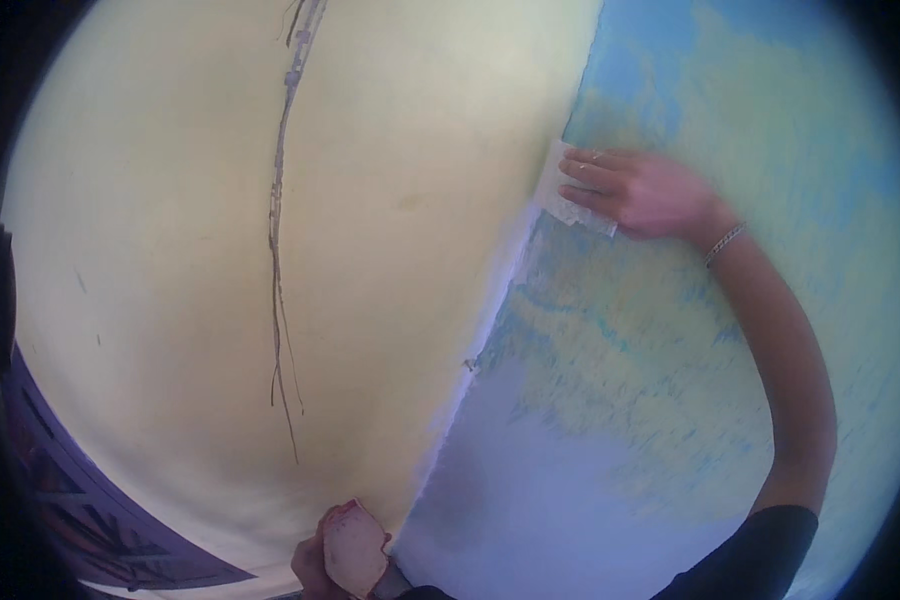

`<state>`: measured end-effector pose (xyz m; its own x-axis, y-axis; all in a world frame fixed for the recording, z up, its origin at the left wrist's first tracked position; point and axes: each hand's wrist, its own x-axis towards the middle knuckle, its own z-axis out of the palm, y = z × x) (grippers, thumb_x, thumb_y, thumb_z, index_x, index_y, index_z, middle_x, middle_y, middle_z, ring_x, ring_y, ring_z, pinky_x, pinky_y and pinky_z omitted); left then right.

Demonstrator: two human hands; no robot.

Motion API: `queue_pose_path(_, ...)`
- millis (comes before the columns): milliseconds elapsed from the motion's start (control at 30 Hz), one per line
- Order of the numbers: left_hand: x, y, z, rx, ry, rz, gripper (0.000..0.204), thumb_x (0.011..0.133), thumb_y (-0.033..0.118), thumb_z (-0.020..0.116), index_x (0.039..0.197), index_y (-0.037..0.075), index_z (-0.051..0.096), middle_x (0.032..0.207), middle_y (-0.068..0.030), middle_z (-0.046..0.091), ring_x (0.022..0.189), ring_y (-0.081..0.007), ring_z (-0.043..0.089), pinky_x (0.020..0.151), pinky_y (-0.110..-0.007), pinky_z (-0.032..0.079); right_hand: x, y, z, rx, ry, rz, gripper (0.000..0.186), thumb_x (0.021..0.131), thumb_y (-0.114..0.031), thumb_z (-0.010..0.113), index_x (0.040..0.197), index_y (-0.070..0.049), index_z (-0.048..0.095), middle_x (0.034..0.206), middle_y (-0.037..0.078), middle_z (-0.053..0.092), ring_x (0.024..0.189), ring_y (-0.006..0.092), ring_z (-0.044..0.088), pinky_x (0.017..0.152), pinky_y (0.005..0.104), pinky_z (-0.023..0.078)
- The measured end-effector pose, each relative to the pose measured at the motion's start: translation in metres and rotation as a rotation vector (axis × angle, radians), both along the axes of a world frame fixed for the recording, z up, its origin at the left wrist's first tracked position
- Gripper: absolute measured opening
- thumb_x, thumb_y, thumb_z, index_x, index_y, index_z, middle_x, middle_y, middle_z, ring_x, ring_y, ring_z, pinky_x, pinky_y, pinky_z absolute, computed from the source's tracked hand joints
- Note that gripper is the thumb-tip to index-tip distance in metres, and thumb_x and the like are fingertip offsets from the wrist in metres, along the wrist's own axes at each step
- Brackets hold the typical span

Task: The person applies a white compound to a vertical wall using a small putty knife. They repeatedly scoop compound from a container and spread it along a vertical seam between a yellow and a blue-painted section of the wall.

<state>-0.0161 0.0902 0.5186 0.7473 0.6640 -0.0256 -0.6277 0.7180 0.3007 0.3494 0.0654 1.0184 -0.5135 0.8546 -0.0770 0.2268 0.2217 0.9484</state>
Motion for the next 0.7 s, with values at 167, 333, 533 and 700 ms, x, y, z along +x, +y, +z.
queue_pose_path(167,0.002,0.001,0.003,0.055,0.024,0.044,0.071,0.095,0.051,0.044,0.154,0.011,0.043,0.144,-0.0171,0.055,0.12,-0.042,0.062,0.09,-0.056,0.058,0.006,0.011,-0.004,0.029,0.058,-0.064,0.046,0.082,-0.01,0.068,0.128,-0.005,0.067,0.144,0.015,0.058,0.136,0.0311,0.055,0.11,0.0409,0.05)
queue_pose_path(333,0.006,0.003,0.001,0.037,-0.029,0.105,0.071,0.095,0.05,0.043,0.154,0.01,0.043,0.142,-0.0175,0.056,0.116,-0.0414,0.063,0.09,-0.055,0.058,0.012,0.019,-0.002,0.033,0.118,-0.18,0.045,0.085,-0.012,0.064,0.129,-0.003,0.065,0.144,0.015,0.056,0.139,0.0305,0.05,0.113,0.0404,0.046)
queue_pose_path(533,0.009,0.009,-0.005,0.022,-0.017,0.1,0.074,0.095,0.051,0.046,0.155,0.009,0.041,0.142,-0.0183,0.056,0.118,-0.0425,0.061,0.09,-0.056,0.058,0.006,0.023,-0.007,0.067,0.063,-0.345,0.049,0.08,-0.005,0.065,0.129,-0.005,0.067,0.15,0.012,0.054,0.143,0.0278,0.046,0.116,0.0398,0.041)
queue_pose_path(700,0.011,0.014,-0.007,-0.018,-0.008,0.047,0.073,0.096,0.049,0.047,0.157,0.01,0.039,0.146,-0.0175,0.053,0.122,-0.0426,0.059,0.093,-0.059,0.056,-0.002,0.024,-0.01,0.057,0.055,-0.374,0.054,0.08,-0.001,0.061,0.134,-0.007,0.065,0.153,0.009,0.052,0.141,0.0264,0.047,0.115,0.038,0.041)
